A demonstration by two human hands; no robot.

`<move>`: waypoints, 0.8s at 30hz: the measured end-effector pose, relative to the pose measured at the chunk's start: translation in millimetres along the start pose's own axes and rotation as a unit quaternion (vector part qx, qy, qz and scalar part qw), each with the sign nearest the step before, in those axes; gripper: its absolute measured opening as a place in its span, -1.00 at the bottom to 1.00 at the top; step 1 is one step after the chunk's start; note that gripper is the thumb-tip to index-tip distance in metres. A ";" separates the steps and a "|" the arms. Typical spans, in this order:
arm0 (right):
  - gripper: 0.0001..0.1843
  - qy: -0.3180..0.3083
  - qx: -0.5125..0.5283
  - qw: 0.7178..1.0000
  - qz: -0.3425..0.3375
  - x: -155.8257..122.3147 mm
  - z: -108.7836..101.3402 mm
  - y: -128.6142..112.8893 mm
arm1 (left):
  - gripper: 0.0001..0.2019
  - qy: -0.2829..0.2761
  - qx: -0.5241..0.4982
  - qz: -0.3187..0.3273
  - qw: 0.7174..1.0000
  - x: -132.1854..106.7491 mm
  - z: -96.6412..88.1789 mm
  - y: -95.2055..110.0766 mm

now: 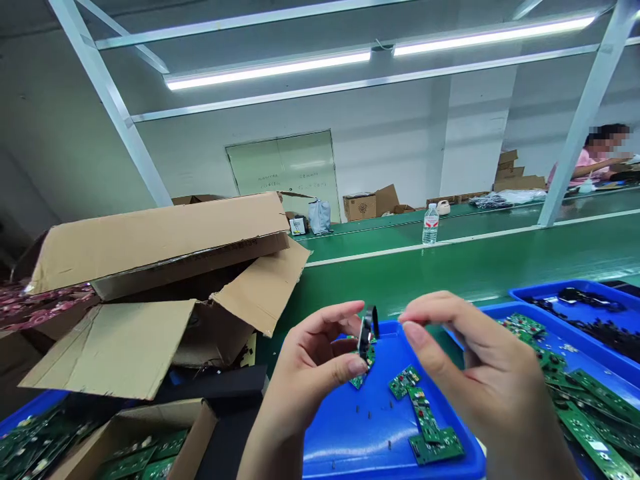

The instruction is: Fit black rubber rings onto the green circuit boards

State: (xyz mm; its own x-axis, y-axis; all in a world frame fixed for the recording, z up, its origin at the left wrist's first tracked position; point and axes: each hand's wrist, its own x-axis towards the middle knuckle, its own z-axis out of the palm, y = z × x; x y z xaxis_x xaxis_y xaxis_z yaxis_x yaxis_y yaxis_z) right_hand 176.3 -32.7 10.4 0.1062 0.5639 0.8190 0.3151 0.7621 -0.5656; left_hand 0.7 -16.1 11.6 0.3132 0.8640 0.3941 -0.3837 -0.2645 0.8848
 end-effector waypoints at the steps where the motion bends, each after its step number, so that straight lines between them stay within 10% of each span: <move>1: -0.89 -0.034 0.016 0.999 0.026 0.2 -0.2 -2.9 | -0.56 -0.003 0.020 0.018 1.000 -1.0 0.3 -0.3; 8: -0.82 -0.086 0.068 0.989 0.103 3.3 1.7 -5.8 | -0.52 -0.017 0.139 0.045 0.989 -5.3 4.8 1.3; 24: -0.83 -0.137 0.014 0.984 -0.116 8.5 2.0 9.3 | -0.71 -0.006 0.179 -0.004 0.984 -2.6 -3.5 3.9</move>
State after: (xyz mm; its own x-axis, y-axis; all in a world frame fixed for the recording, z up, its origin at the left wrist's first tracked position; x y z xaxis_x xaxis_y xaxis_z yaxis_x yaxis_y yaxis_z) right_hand 178.3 -20.2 12.0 -0.2244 0.4357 0.8717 0.2744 0.8865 -0.3725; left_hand -4.7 -17.8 13.2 0.3252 0.8622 0.3883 -0.0506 -0.3942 0.9176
